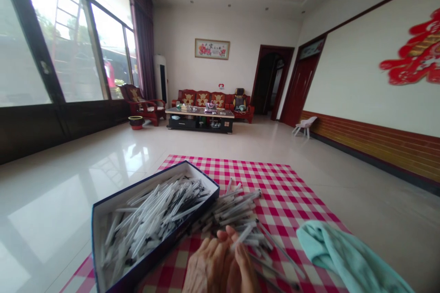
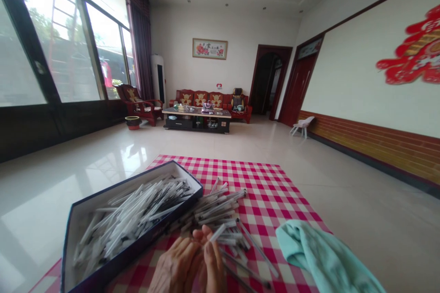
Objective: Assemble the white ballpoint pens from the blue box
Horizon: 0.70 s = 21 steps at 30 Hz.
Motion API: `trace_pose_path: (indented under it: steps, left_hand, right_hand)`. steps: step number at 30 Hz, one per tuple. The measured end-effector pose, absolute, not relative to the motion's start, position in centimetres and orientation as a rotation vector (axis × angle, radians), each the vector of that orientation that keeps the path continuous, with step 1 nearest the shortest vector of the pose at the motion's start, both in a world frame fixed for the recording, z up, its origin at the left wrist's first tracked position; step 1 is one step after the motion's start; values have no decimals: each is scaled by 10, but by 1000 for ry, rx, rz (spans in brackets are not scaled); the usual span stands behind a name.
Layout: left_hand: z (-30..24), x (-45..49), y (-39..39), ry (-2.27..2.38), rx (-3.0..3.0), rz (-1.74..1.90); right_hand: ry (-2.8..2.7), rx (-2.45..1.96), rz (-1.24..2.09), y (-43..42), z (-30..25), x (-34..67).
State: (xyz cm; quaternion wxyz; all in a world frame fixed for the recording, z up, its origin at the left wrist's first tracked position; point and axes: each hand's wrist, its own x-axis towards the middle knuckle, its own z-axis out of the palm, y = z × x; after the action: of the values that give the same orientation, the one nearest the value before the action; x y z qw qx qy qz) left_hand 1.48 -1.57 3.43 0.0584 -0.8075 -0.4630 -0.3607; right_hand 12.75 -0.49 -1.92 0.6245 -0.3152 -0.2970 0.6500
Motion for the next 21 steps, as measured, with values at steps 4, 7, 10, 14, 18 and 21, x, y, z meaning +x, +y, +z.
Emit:
trace_pose_path:
  steps: [4, 7, 10, 14, 18, 21]
  left_hand:
    - [60, -20, -6, -1678, -2246, -1088]
    - [79, -57, 2, -1851, -1986, -1019]
    - [89, -84, 6, -2021, -1889, -897]
    - [88, -90, 8, -2092, -1928, -950]
    - [85, -91, 10, -2171, -1925, -884]
    - [87, -102, 10, -2298, -1821, -702]
  right_hand:
    - [-644, -721, 1640, -7, -14, 120]
    - [-645, -748, 1608, -7, -10, 115]
    - [-647, -765, 1580, -8, -8, 113]
    - [-683, -778, 1551, -8, -9, 112]
    - [-707, -790, 1538, -8, -9, 113]
    - [-711, -796, 1536, -8, -9, 112]
